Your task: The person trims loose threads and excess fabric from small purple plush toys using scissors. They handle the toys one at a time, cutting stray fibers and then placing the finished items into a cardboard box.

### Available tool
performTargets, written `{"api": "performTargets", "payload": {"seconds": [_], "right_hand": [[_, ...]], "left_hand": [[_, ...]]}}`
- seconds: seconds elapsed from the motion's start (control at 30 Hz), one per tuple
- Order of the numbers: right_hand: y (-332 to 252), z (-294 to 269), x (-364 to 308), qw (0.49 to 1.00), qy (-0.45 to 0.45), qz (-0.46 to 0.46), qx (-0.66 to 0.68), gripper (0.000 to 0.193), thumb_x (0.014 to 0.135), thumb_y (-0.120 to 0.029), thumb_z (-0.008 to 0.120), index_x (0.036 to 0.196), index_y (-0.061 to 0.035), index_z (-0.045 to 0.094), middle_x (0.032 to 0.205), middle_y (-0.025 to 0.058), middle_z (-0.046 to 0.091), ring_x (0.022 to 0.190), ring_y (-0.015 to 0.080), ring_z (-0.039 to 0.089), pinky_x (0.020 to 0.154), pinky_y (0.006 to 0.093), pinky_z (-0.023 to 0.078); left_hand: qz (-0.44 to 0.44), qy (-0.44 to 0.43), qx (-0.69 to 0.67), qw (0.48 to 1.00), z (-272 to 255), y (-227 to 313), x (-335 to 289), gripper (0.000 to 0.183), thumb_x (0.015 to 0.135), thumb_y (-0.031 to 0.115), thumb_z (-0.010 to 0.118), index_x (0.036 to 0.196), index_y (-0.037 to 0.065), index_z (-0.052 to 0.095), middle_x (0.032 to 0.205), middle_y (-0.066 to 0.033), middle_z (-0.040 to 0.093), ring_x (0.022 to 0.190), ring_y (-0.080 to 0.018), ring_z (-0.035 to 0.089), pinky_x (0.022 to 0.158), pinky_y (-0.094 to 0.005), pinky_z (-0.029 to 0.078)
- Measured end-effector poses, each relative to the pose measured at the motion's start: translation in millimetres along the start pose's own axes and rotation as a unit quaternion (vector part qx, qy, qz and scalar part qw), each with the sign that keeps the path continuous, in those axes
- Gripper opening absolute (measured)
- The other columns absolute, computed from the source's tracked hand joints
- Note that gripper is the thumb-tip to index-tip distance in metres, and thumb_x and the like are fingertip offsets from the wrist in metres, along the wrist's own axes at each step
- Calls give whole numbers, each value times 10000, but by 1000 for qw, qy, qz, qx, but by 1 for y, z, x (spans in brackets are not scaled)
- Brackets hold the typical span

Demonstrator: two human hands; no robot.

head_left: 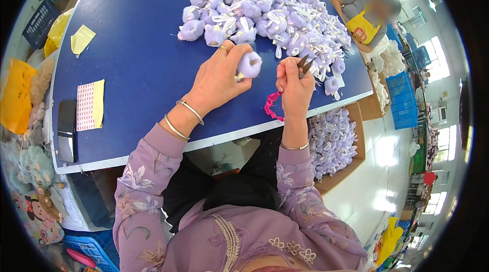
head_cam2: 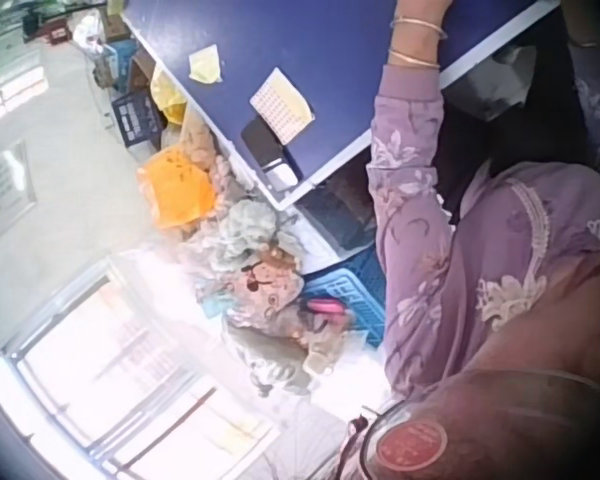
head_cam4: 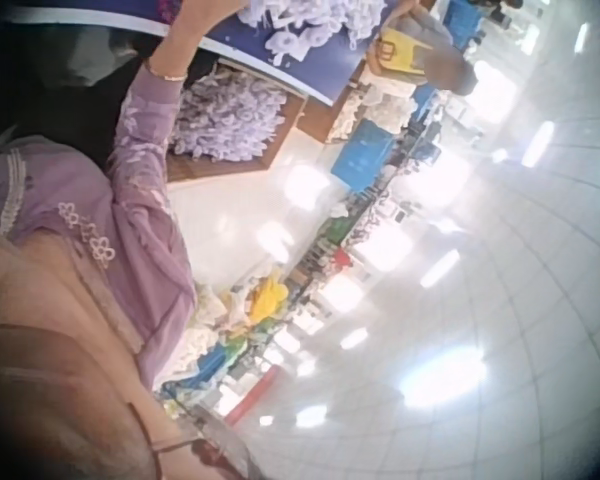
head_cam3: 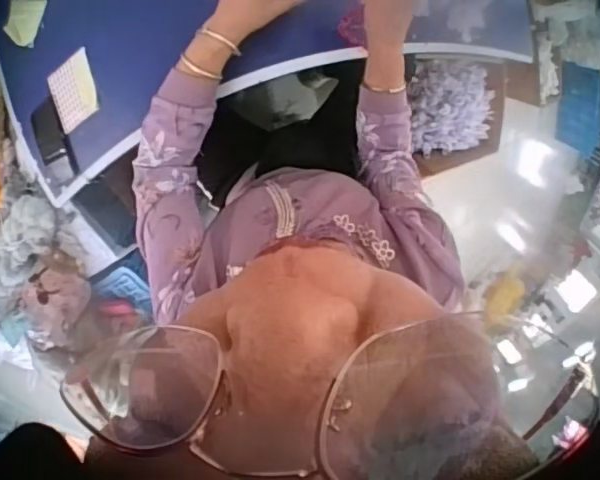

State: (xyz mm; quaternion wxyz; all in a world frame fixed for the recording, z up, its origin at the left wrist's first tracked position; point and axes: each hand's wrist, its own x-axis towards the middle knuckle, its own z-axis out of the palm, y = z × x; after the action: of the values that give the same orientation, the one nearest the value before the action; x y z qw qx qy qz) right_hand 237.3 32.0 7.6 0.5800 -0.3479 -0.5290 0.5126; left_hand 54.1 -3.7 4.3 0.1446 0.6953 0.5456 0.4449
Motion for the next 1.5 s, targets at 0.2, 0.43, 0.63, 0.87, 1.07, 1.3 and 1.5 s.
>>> {"api": "performTargets", "payload": {"seconds": [0.2,0.43,0.63,0.87,1.07,1.3,1.5], "right_hand": [[-8,7,-2,955,-49,-70,-286,156,896,-153,651,891,2,643,727,-42,598,550,1,378,478,180,303],[-10,9,5,911,-94,-40,-400,162,834,-126,656,842,35,662,648,34,612,551,59,483,489,254,378],[-16,-2,5,950,-95,92,-283,159,864,-112,622,835,35,675,619,-21,576,530,26,451,473,218,335],[-18,-14,4,955,-118,95,-254,149,887,-118,604,880,10,679,661,-13,613,515,2,415,452,189,297],[-35,-39,10,979,-56,109,-165,168,944,-139,557,938,1,648,707,-6,588,536,30,422,482,200,332],[-31,-40,1,888,-234,13,-396,227,939,-199,589,952,28,602,733,97,557,660,174,513,610,320,419],[-31,-34,3,870,-249,-94,-415,248,899,-209,647,950,31,614,786,126,610,667,263,559,619,348,437]], "left_hand": [[26,-10,9,1000,4,3,-1,517,678,110,726,1150,125,515,993,-96,505,847,-315,606,692,-403,524],[48,-19,32,998,9,1,-3,532,670,84,732,1151,136,509,997,-96,499,844,-316,606,700,-392,522],[40,-21,-59,997,15,-2,-4,528,688,94,748,1157,83,506,1099,-109,560,930,-316,627,778,-373,520],[-34,-82,-161,983,15,-4,-4,470,759,130,722,1171,59,509,947,-124,651,858,-226,655,799,-319,505],[-60,-83,-179,979,11,0,-3,457,756,132,712,1159,62,509,933,-97,644,835,-191,640,784,-306,501],[-45,-78,-211,973,11,2,-4,456,753,135,708,1158,65,510,940,-77,631,844,-159,619,784,-292,494],[-40,-99,-220,970,12,2,-4,456,752,131,710,1158,64,514,924,-64,619,817,-137,601,761,-283,493]]}}
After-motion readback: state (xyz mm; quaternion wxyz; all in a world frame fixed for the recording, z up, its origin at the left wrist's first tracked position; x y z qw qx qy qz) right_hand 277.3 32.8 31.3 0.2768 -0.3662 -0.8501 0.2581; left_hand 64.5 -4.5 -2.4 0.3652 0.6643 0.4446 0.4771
